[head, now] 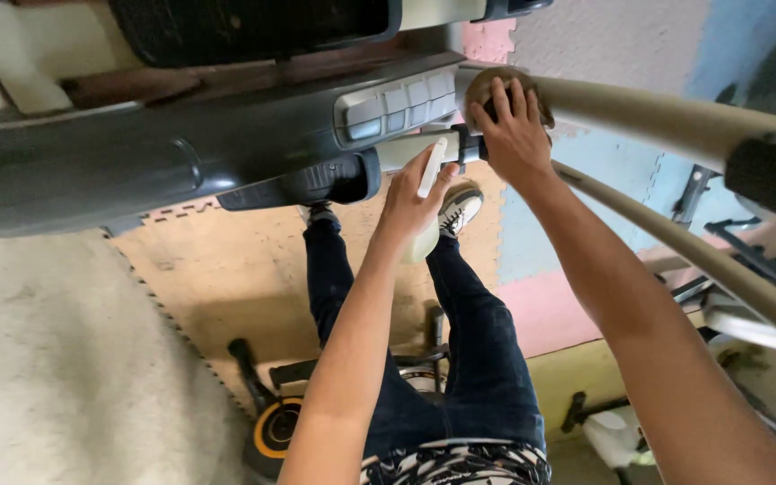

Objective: Wiping down a cross-trainer machine with a spray bottle and a cloth.

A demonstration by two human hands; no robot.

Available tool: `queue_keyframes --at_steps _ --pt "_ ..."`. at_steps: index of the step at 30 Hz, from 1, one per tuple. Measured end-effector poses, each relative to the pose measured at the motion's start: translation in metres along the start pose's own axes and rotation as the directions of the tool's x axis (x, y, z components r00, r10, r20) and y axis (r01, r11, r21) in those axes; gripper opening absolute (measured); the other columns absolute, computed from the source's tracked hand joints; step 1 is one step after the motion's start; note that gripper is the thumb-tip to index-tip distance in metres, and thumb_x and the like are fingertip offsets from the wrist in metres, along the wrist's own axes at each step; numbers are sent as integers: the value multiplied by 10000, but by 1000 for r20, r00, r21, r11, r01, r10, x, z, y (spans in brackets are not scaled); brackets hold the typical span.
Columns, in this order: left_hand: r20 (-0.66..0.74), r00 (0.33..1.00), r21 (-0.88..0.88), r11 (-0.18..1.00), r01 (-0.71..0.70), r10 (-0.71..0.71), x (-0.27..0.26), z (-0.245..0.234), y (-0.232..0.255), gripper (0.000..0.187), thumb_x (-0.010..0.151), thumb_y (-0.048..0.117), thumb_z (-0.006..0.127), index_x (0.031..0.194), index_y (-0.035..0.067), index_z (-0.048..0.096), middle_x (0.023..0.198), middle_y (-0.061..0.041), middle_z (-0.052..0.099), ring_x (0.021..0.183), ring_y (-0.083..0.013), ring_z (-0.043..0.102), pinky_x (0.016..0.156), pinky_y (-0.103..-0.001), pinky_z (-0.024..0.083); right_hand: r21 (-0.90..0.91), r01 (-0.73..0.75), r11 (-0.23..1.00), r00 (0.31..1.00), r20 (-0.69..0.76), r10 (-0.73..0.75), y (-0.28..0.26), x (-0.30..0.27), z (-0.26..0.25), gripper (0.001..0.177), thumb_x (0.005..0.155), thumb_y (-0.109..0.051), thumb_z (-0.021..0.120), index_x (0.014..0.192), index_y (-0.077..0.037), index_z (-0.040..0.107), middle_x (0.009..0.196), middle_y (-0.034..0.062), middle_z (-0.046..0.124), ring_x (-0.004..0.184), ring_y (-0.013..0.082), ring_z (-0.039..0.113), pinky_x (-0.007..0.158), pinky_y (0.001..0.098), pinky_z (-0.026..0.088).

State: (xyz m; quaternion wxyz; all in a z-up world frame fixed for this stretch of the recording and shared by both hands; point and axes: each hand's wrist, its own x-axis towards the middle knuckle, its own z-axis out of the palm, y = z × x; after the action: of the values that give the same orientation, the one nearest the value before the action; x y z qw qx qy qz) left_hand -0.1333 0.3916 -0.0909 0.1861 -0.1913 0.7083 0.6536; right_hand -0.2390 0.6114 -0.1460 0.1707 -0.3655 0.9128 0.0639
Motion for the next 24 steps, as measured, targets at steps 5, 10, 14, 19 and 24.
queue_keyframes --at_steps 5,10,14,19,24 --pt "-73 996 -4 999 -50 49 -5 5 -25 684 1031 595 501 1401 28 596 1274 -213 701 1202 -387 671 1015 -460 517 -185 125 975 992 1 -127 8 35 62 703 852 -353 723 1482 -77 579 1578 282 426 1454 510 375 1196 627 249" --pt "-30 1000 -55 998 0 -1 -3 1 -32 694 1016 602 497 1405 35 592 1242 -197 712 1159 -365 699 966 -448 559 -412 115 904 993 37 -109 14 92 123 601 982 -361 660 1416 48 588 1332 346 554 1199 509 525 1060 650 334" --pt "44 998 -11 998 56 -56 -5 0 -38 680 1004 623 451 1363 75 630 1199 -158 735 1128 -321 722 959 -445 566 -159 -146 976 873 443 203 8 125 107 480 1064 -263 551 1363 113 564 1234 360 604 1125 517 577 1025 639 393" --pt "23 999 51 998 28 -29 -4 -1 -35 726 1010 648 438 1379 46 602 1191 -174 715 1113 -327 718 944 -453 576 -454 96 886 995 20 -97 15 70 123 606 977 -293 653 1488 12 539 1437 345 517 1333 501 477 1121 649 327" --pt "99 987 6 992 123 -123 -9 3 -13 750 960 664 412 1425 95 561 1165 -127 736 1032 -274 752 896 -415 588 -676 206 708 964 17 -264 21 9 79 849 878 -418 725 1644 -223 416 1693 148 271 1523 404 266 1241 659 142"
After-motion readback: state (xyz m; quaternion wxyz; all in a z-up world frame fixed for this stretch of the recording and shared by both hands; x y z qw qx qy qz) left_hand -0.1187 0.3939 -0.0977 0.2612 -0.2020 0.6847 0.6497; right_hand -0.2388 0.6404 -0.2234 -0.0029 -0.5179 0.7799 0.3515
